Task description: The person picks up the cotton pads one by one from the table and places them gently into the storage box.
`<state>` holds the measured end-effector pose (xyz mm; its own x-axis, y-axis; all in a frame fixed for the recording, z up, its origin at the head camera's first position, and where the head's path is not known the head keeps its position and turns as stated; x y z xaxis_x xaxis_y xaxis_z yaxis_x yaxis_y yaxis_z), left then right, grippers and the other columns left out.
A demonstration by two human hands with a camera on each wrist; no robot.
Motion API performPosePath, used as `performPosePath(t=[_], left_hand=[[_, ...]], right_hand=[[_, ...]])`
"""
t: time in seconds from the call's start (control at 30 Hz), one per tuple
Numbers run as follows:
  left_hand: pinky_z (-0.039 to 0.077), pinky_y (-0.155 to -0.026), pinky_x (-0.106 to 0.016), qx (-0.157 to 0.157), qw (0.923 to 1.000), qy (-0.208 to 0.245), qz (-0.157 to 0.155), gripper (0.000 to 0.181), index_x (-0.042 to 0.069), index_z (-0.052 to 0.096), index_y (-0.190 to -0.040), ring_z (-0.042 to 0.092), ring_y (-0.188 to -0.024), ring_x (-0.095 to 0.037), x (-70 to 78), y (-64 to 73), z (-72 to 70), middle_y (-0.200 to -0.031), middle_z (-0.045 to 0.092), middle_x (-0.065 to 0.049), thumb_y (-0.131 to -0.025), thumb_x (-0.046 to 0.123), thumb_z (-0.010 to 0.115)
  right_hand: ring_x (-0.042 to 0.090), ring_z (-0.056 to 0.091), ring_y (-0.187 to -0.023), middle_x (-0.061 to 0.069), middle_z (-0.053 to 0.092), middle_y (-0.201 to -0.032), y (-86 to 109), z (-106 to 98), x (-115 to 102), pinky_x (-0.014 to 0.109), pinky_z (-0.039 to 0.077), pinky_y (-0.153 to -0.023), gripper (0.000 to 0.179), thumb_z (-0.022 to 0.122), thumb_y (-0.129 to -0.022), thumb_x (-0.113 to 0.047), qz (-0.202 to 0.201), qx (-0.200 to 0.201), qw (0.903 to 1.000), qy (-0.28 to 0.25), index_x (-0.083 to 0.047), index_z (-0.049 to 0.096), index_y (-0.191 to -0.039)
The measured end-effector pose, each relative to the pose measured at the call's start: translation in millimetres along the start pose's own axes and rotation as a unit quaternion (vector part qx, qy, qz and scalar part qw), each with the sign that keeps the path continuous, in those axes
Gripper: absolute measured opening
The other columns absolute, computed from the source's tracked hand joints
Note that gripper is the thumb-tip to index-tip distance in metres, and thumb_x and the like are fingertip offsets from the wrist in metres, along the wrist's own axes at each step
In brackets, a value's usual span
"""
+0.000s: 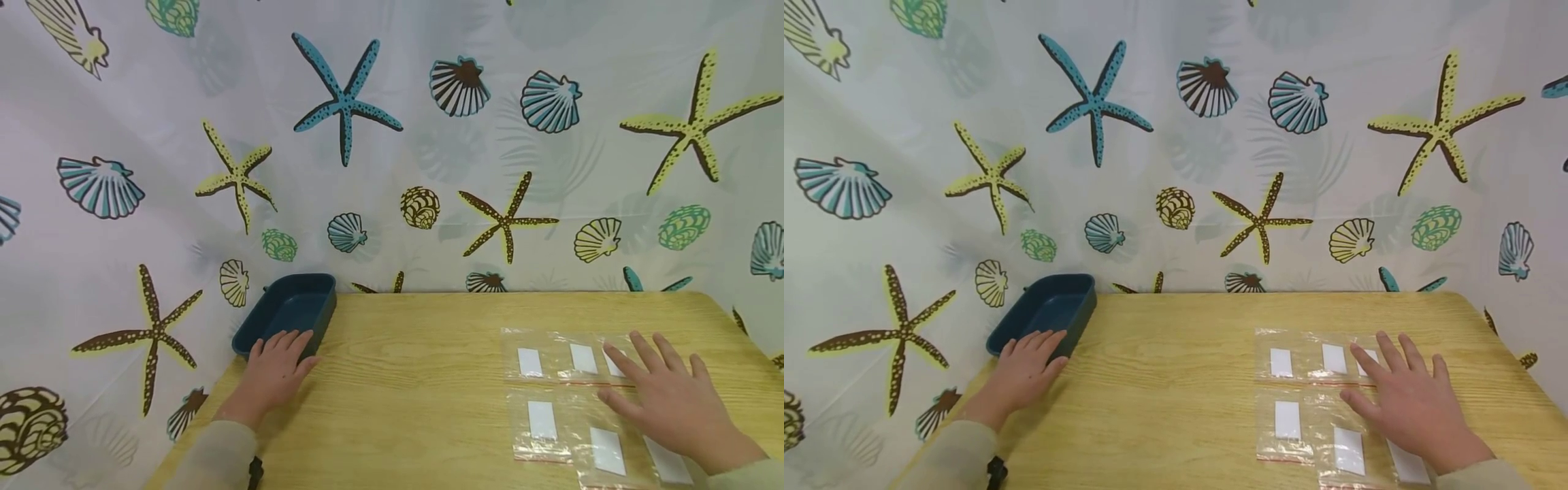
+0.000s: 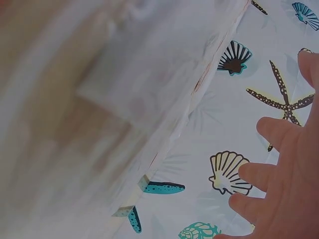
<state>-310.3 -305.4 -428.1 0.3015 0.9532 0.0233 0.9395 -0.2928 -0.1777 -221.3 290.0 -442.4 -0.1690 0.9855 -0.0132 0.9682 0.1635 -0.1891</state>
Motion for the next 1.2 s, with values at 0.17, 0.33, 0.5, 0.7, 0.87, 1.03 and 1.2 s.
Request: performPosePath(t=[0.17,0.33,0.5,0.7,0.87,1.03,1.2], left_hand=[[0.017,-0.109,-0.073,-0.011,0.9998,0.012,-0.007,0.063,0.007,0.037,-0.155,0.037,-0.139,-0.045,-8.5,-0.6,5.1,-0.151,0.044,-0.023,-0.106,0.044,0.049],[0.017,-0.110,-0.072,-0.027,0.9994,0.006,-0.022,0.060,0.001,0.044,-0.150,0.039,-0.137,-0.046,-17.5,-2.4,7.7,-0.147,0.047,-0.025,-0.106,0.041,0.051],[0.021,-0.109,-0.072,-0.038,0.9989,-0.015,-0.023,0.052,0.000,0.054,-0.139,0.045,-0.131,-0.046,-24.1,-0.6,7.5,-0.140,0.053,-0.024,-0.107,0.040,0.048],[0.024,-0.107,-0.072,-0.039,0.9988,-0.025,-0.017,0.046,0.000,0.056,-0.135,0.051,-0.124,-0.044,-27.8,-1.3,8.3,-0.133,0.057,-0.021,-0.108,0.036,0.048],[0.027,-0.105,-0.071,-0.031,0.9987,-0.039,-0.009,0.041,0.001,0.057,-0.132,0.054,-0.120,-0.043,-29.7,-3.1,10.3,-0.128,0.059,-0.020,-0.107,0.033,0.050],[0.034,-0.099,-0.069,-0.032,0.9981,-0.052,-0.009,0.032,0.003,0.059,-0.122,0.058,-0.111,-0.041,-30.4,-6.0,11.9,-0.116,0.062,-0.016,-0.107,0.030,0.051],[0.040,-0.087,-0.063,-0.039,0.9974,-0.060,-0.010,0.022,0.008,0.058,-0.106,0.060,-0.093,-0.034,-31.5,-10.2,14.4,-0.096,0.061,-0.007,-0.106,0.030,0.053]], right_hand=[[0.057,0.023,-0.140,0.028,0.031,-0.156,1.8,0,0,0.083,0.016,-0.098,0.082,0.043,-0.094,-0.075,-0.002,0.000,1.0000,0.003,-0.018,0.044,-0.153],[0.057,0.024,-0.139,0.028,0.031,-0.156,2.8,0,-1,0.083,0.018,-0.097,0.081,0.044,-0.094,-0.074,-0.005,0.001,1.0000,0.004,-0.018,0.044,-0.153],[0.057,0.025,-0.139,0.028,0.032,-0.156,2.9,0,0,0.083,0.019,-0.097,0.079,0.046,-0.095,-0.072,-0.005,0.002,1.0000,0.007,-0.018,0.044,-0.153],[0.058,0.025,-0.138,0.028,0.030,-0.156,1.6,2,0,0.083,0.018,-0.098,0.081,0.045,-0.094,-0.073,0.000,-0.004,1.0000,0.009,-0.017,0.043,-0.153],[0.058,0.025,-0.138,0.028,0.030,-0.156,1.0,3,1,0.083,0.019,-0.098,0.079,0.046,-0.095,-0.071,0.000,-0.003,0.9999,0.010,-0.018,0.042,-0.154],[0.058,0.026,-0.137,0.028,0.031,-0.156,1.0,3,1,0.083,0.020,-0.098,0.077,0.047,-0.096,-0.070,-0.001,-0.002,1.0000,0.009,-0.018,0.042,-0.154],[0.058,0.025,-0.137,0.028,0.030,-0.156,0.6,1,0,0.082,0.019,-0.098,0.077,0.046,-0.096,-0.070,-0.001,-0.004,1.0000,0.007,-0.018,0.043,-0.154]])
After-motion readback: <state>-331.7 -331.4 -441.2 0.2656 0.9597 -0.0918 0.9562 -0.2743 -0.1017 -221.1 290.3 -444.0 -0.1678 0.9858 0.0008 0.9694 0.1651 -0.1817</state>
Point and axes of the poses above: each hand's wrist, its own y-axis away from the middle knuckle, its own z-axis out of the palm, x = y × z, the point moved 3 cm from there along -y, towards the middle knuckle
